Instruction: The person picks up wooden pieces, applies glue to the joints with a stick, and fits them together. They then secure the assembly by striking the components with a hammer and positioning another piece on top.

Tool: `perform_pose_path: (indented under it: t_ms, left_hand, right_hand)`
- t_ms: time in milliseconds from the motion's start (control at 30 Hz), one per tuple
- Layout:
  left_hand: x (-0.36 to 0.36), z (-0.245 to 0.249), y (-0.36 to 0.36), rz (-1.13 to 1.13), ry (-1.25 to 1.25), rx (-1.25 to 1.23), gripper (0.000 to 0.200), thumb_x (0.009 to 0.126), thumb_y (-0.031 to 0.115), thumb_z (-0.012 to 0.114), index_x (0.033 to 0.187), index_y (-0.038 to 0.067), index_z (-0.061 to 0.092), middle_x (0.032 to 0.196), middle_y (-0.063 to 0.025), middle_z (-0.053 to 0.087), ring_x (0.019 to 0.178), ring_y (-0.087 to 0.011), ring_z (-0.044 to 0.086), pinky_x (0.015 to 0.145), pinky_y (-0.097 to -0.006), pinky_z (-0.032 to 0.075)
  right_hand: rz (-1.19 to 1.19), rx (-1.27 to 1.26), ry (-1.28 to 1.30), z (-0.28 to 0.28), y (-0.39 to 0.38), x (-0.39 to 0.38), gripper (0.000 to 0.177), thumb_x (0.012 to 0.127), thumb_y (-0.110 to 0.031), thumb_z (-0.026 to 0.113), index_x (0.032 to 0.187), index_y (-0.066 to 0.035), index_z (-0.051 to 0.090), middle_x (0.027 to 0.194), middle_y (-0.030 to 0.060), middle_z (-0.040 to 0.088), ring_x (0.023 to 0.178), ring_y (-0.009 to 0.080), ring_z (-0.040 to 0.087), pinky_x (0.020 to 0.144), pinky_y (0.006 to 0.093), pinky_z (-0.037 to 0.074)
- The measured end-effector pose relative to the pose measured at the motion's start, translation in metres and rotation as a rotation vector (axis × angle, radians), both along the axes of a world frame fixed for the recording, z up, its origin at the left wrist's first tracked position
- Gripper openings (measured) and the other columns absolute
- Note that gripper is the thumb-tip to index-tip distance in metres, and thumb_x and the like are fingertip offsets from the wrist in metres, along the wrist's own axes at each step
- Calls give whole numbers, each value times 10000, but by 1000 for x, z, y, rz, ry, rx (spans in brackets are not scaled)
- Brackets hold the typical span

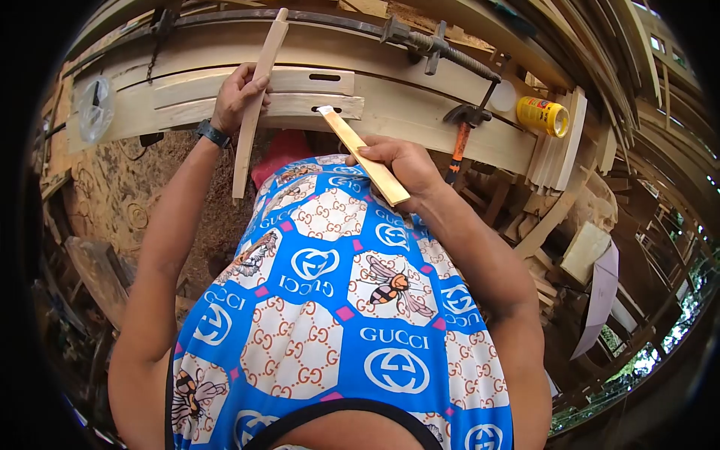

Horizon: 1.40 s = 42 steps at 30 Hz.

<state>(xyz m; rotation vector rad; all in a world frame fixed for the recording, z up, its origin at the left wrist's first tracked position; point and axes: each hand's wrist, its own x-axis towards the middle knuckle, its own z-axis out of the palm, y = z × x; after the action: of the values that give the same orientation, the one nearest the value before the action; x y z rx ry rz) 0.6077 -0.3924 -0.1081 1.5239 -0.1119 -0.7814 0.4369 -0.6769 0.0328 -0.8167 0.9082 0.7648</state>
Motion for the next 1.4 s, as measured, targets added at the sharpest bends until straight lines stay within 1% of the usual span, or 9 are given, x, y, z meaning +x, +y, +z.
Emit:
perform_pose_path:
  t_ms: [100,367,667,733,933,1033,1067,1133,1400]
  left_hand:
    - [0,-3,1,10,-8,-6,498,946,375,709,1248,14,548,928,-51,636,726,-103,625,642,-256,545]
    - [-8,5,-17,24,-81,-5,550,916,373,749,1219,-59,595,937,-93,698,805,-111,639,694,-275,540]
    - [-12,11,-32,-26,-180,58,559,906,394,753,1206,-57,614,954,-132,729,875,-144,667,791,-299,537]
    - [-11,10,-33,-46,-167,68,539,933,336,715,1304,-20,556,935,-47,643,733,-90,613,650,-251,541]
    - [-9,3,-35,-42,-161,34,548,932,352,719,1302,-18,556,930,-41,639,733,-91,612,647,-253,541]
    - [-9,1,-36,-46,-157,32,546,940,356,713,1303,-18,552,924,-37,635,734,-91,610,647,-255,540]
    - [-9,1,-36,-48,-160,29,546,940,356,713,1303,-18,552,924,-37,635,734,-91,610,647,-255,540]
    - [-9,3,-35,-21,-153,41,569,900,387,767,1214,-64,616,965,-126,728,882,-138,667,802,-291,540]
    - [-10,5,-37,-28,-164,27,579,901,396,764,1214,-68,614,963,-125,726,879,-138,667,802,-293,544]
  right_hand:
    - [3,-73,44,-1,10,3,423,973,-94,547,1356,87,555,996,124,711,748,128,649,607,266,556]
    - [-89,-37,67,-10,13,-7,446,975,-93,556,1391,65,535,1014,138,712,763,139,634,682,257,551]
    - [-126,-104,37,-13,19,-11,452,966,-83,570,1388,74,527,1042,148,717,766,139,630,679,261,531]
    - [-140,-97,27,-14,22,-10,458,966,-86,571,1393,74,518,1050,151,717,763,137,628,674,260,526]
    - [-166,-135,15,-2,24,-17,509,957,-86,568,1433,63,468,1009,146,706,744,147,625,639,263,533]
    - [-137,-127,42,3,16,-23,504,958,-97,545,1431,57,465,994,148,698,703,158,622,535,284,553]
    - [-140,-130,39,4,15,-23,504,958,-97,545,1431,57,465,994,148,698,703,158,622,535,284,553]
    - [-126,-145,32,3,15,-22,490,956,-91,550,1418,58,482,996,147,699,718,162,628,591,279,554]
    - [-161,-185,23,-22,13,-18,470,953,-82,562,1397,63,507,1022,154,708,759,162,630,681,277,537]
